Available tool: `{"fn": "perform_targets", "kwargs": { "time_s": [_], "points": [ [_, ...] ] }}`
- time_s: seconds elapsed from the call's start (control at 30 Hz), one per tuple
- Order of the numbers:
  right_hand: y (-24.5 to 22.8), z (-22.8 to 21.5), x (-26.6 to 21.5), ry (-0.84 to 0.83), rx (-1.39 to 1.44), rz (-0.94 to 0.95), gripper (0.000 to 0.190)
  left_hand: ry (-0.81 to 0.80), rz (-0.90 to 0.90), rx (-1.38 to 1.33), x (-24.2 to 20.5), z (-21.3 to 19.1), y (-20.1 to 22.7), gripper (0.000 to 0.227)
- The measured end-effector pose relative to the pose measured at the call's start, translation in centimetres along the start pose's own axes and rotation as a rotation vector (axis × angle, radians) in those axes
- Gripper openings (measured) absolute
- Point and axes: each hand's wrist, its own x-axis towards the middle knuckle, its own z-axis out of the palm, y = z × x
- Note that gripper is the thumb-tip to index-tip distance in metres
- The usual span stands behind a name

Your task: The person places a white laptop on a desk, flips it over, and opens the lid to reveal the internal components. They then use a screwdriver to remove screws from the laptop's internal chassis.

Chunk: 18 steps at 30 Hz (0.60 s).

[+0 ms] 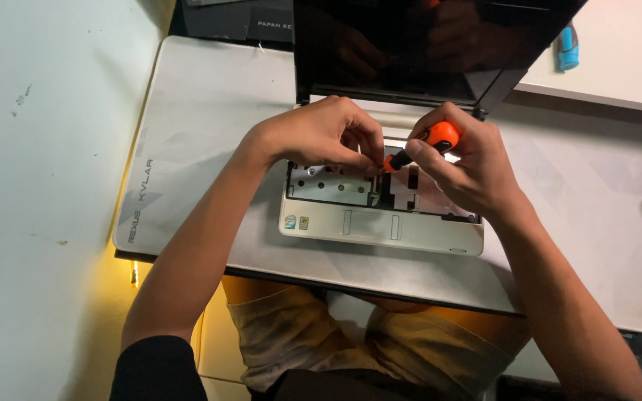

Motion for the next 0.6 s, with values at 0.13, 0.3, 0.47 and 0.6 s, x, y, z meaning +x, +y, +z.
{"fn": "perform_targets", "kwargs": {
  "time_s": [0.13, 0.3, 0.47, 0.6],
  "points": [
    [-1.0, 0.1, 0.2, -0.007, -0.001, -0.014, 0.021, 0.006, -0.033, -0.004, 0.2, -0.2, 0.3, 0.012],
    [-3.5, 0.3, 1.3, -0.051, -0.079, 0.013, 0.017, 0.007, -0.058, -0.021, 0.0, 0.0, 0.2, 0.011],
    [-10.5, -0.2, 4.6, -0.299, -0.254, 0.092, 0.017, -0.021, -0.113, -0.056, 0.0, 0.1, 0.2, 0.012],
    [-13.6, -0.2, 6.9, -0.496, -0.526, 0.256, 0.025, -0.009, -0.19, -0.008, -0.8, -0.1, 1.8, 0.012]
  ]
}}
